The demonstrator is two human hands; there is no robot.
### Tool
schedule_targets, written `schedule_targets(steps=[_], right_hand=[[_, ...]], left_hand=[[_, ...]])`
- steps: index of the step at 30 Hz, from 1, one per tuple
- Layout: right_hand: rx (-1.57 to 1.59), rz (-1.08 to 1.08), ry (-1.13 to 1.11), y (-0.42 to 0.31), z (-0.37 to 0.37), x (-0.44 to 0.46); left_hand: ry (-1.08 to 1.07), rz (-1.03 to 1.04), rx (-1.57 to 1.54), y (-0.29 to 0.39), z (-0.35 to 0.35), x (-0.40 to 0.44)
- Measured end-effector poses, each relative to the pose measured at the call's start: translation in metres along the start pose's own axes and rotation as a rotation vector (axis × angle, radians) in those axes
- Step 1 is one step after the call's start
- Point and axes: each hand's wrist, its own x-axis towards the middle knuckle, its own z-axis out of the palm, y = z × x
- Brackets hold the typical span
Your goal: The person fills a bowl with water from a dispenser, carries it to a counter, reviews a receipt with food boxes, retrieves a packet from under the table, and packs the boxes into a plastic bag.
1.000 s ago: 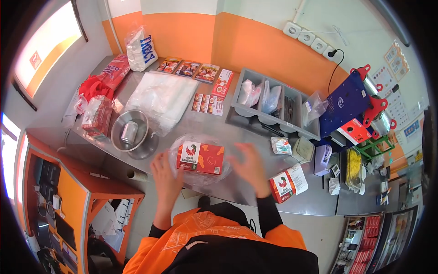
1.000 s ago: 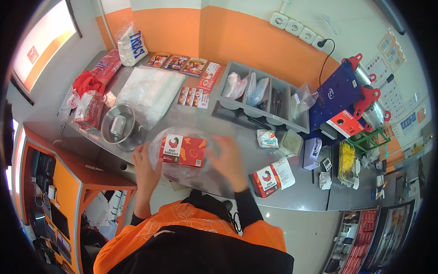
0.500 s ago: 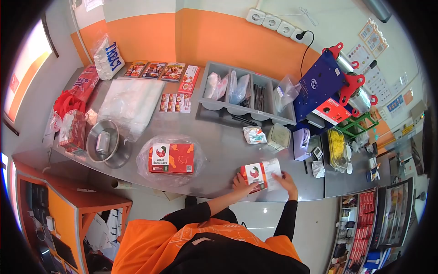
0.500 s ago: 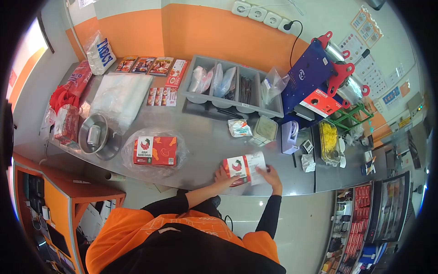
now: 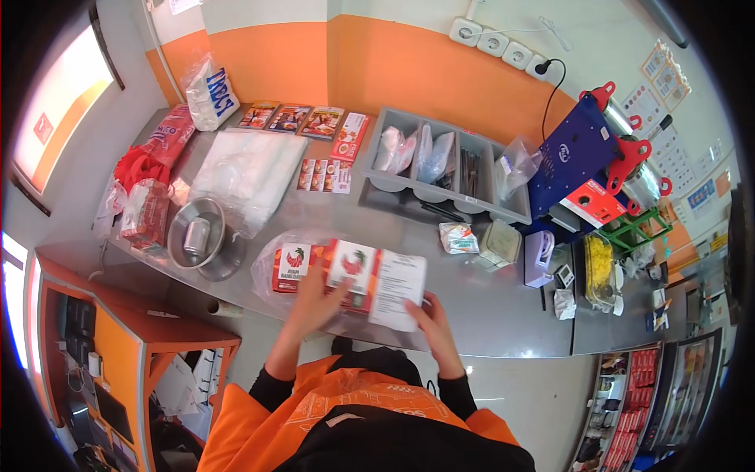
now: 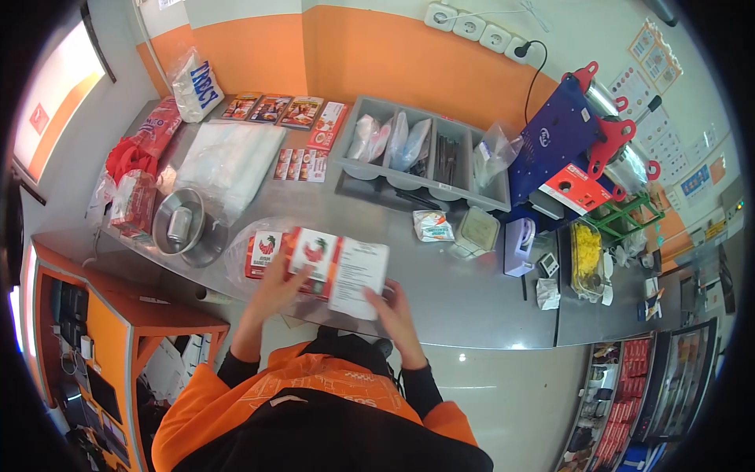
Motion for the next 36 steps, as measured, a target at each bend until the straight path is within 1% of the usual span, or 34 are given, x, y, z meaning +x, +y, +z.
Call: schedule_targets(steps=[2,4,6,7,9,10,11,13,15,16,18,19,21,24,27,30,31,32,34,36], right_hand=[[-0.073,-0.084,-0.067,0.021,0.034,0.024],[-0.119,-0.072,-0.078,0.028,0.064,0.041],[-0.160,-0.094,-0.125,0.042,0.072,0.058],[-0.176,-0.120,-0.167,0.054,0.070,0.070],[-0.223,-0.153,-0.237,0.072,0.055,0.094],[-0.298,-0.211,-0.186,0.089,0.048,0.110],[-0.374,-0.271,-0.134,0.109,0.041,0.127],[-0.520,-0.394,-0.039,0.105,0.047,0.130],[-0.655,-0.521,0.046,0.098,0.058,0.127],[-0.666,-0.443,0.048,0.094,0.060,0.129],[-0.682,-0.289,0.054,0.089,0.064,0.134],[-0.591,-0.281,0.046,0.090,0.060,0.139],[-0.411,-0.267,0.030,0.088,0.046,0.150],[0.203,-0.269,0.016,0.039,0.045,0.120],[-0.027,-0.212,-0.131,0.012,0.049,0.086],[-0.241,-0.269,-0.287,-0.023,0.015,0.073],[-0.291,-0.333,-0.153,-0.010,-0.012,0.097],[-0.341,-0.394,-0.020,0.007,-0.041,0.130],[-1.310,-0.715,0.841,0.008,-0.072,0.162],[-1.463,-0.488,0.690,0.016,-0.098,0.177]], left_hand=[[0.030,-0.012,-0.027,-0.011,-0.034,0.005],[0.053,-0.020,-0.077,-0.031,-0.057,0.008],[0.071,-0.024,-0.152,-0.064,-0.065,0.017],[0.148,0.022,0.071,-0.061,-0.069,0.017],[0.335,0.083,0.334,-0.045,-0.069,0.010],[0.425,0.112,0.463,-0.034,-0.066,0.006],[0.418,0.099,0.538,-0.026,-0.063,0.002],[0.408,0.075,0.684,-0.012,-0.056,-0.004],[0.242,0.329,0.744,0.001,-0.056,0.006],[0.154,0.453,0.771,0.004,-0.055,0.008],[-0.038,0.444,0.769,-0.005,-0.047,0.011],[-0.129,0.444,0.769,-0.009,-0.045,0.015],[-0.105,0.447,0.759,-0.015,-0.041,0.015],[-0.066,0.447,0.765,-0.015,-0.035,0.011],[-0.044,0.451,0.775,-0.013,-0.034,0.012],[-0.035,0.453,0.777,-0.009,-0.034,0.013],[-0.031,0.453,0.778,-0.008,-0.034,0.012],[-0.020,0.408,0.671,-0.010,-0.035,0.014],[0.010,0.326,0.460,-0.013,-0.042,0.027],[0.135,0.288,0.500,0.005,-0.060,0.041]])
